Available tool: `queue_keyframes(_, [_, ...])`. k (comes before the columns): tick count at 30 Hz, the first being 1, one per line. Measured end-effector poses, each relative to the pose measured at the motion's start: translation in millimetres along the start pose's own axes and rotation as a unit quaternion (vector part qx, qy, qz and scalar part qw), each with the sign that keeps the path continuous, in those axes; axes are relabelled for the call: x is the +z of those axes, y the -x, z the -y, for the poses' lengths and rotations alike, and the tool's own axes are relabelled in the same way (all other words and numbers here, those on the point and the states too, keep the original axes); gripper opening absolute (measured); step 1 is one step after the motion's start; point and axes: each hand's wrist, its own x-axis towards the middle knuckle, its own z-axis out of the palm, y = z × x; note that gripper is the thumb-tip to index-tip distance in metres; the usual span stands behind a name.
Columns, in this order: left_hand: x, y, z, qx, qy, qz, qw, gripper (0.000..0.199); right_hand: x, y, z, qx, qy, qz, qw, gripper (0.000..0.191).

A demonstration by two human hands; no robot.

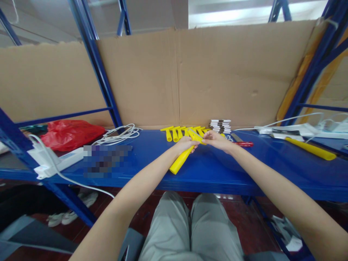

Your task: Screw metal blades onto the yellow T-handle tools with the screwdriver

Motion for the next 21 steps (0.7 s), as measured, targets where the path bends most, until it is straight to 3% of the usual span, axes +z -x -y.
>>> queue_keyframes(4, [-0.5,1.2,-1.8,0.006,-0.003,0.008,1.000,0.023,-4.1,4.5,4.7,0.071,-0.075,0.065,0.993,0.019])
queue_keyframes(7, [-0.2,2.7,-3.2,0.011,-0.002,0.011,1.000,0.023,-6.0,5.0,6.6,0.079,-0.099,0.101,0.987,0.013])
queue_keyframes(15, [1.1,4.4,-5.8,0.011,0.022,0.022,0.999,0.020,-9.7,3.5,4.0,0.086,-0.169,0.120,0.975,0.018])
queue_keyframes(21, [0.3,4.5,-6.1,0.009,0.014,0.022,1.000,0.022,-9.4,4.4,3.6,0.078,-0.158,0.124,0.977,0.019])
